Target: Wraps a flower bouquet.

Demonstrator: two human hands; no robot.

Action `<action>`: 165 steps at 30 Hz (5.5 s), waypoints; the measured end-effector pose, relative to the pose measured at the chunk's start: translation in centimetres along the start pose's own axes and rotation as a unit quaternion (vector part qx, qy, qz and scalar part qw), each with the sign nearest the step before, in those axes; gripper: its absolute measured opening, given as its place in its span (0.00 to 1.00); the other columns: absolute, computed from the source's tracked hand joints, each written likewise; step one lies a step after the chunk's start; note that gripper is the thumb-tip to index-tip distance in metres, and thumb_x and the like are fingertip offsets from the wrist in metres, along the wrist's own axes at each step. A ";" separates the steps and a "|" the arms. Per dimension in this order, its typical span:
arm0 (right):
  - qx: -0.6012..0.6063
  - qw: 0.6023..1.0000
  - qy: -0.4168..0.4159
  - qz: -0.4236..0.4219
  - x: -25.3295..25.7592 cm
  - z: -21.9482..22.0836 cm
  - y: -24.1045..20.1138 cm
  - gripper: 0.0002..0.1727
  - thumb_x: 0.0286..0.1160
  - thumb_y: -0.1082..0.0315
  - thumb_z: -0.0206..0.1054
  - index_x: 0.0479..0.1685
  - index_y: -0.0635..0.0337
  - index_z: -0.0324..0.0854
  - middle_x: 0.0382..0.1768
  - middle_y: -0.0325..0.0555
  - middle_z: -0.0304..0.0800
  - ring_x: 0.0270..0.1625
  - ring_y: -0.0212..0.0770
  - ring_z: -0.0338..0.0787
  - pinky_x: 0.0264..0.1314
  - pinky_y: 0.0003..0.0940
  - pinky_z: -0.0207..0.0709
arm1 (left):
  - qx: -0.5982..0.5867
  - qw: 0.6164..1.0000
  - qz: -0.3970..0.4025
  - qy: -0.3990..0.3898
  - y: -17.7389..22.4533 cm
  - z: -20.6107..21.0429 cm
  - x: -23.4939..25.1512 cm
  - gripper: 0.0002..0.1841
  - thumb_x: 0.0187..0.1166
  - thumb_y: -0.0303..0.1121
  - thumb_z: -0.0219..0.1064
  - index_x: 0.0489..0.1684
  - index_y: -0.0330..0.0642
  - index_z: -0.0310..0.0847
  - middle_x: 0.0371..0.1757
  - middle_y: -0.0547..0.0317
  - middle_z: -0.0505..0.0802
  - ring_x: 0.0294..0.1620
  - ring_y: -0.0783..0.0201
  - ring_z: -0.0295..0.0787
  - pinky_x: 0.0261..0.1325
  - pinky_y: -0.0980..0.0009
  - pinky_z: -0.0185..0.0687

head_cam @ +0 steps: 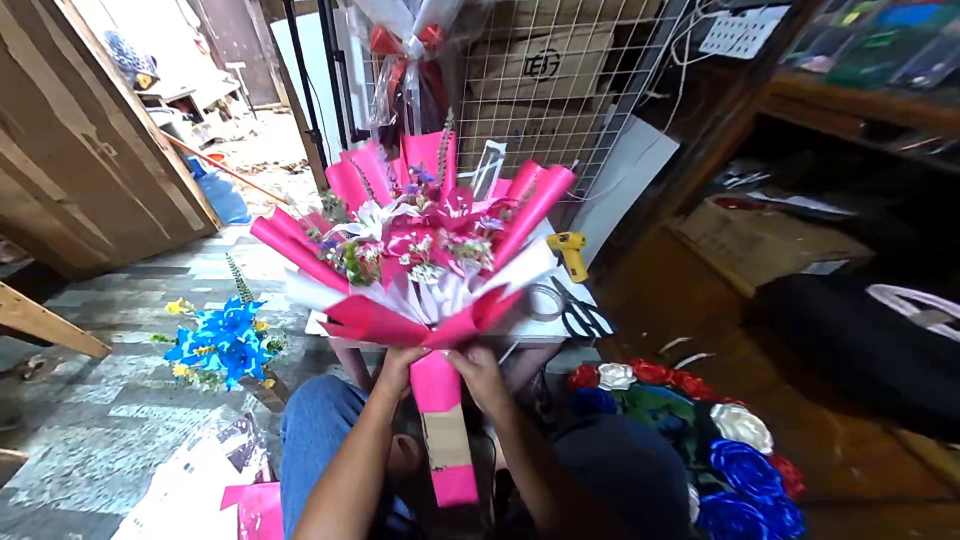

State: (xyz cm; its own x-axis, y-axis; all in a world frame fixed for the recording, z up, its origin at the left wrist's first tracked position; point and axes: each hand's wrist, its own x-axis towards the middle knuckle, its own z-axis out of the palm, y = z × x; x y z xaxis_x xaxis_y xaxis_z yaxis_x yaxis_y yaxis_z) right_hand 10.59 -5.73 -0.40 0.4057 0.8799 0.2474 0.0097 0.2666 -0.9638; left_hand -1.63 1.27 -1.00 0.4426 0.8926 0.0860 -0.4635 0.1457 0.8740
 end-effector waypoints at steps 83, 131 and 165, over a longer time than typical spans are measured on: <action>-0.251 0.965 -0.070 0.021 0.7 0.4 -4.7 0.25 0.71 0.54 0.73 0.60 0.64 0.90 0.84 0.62 0.68 0.88 0.56 0.63 0.87 0.49 0.60 | -0.135 0.984 0.074 -0.090 0.6 -1.3 -0.7 0.07 0.52 0.41 0.81 0.27 0.57 0.95 0.31 0.68 0.98 0.34 0.78 0.94 0.43 0.78 0.90; -0.309 0.875 -0.228 -0.294 6.6 -1.2 -20.8 0.14 0.82 0.72 0.62 0.61 0.65 0.85 0.36 0.40 0.91 0.30 0.22 0.87 0.35 0.18 0.84 | -0.145 0.985 0.007 -0.095 2.2 -0.4 -0.3 0.05 0.55 0.32 0.75 0.28 0.53 0.91 0.30 0.64 0.97 0.32 0.75 0.94 0.41 0.75 0.91; -0.043 0.994 0.021 0.101 2.6 3.1 -5.5 0.12 0.72 0.73 0.74 0.51 0.69 0.86 0.47 0.50 0.92 0.48 0.34 0.90 0.55 0.32 0.84 | -0.078 0.997 0.014 -0.004 2.2 0.1 0.5 0.09 0.68 0.26 0.55 0.34 0.42 0.82 0.29 0.62 0.94 0.34 0.72 0.92 0.44 0.71 0.90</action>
State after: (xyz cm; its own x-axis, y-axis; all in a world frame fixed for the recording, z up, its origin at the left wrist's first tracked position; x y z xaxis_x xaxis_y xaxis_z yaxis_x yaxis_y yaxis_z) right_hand 8.79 -3.73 5.87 0.4458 0.8940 0.0453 0.0006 0.0503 -0.9987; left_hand -2.38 1.96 0.98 0.4334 0.8941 0.1131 -0.5887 0.1859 0.7867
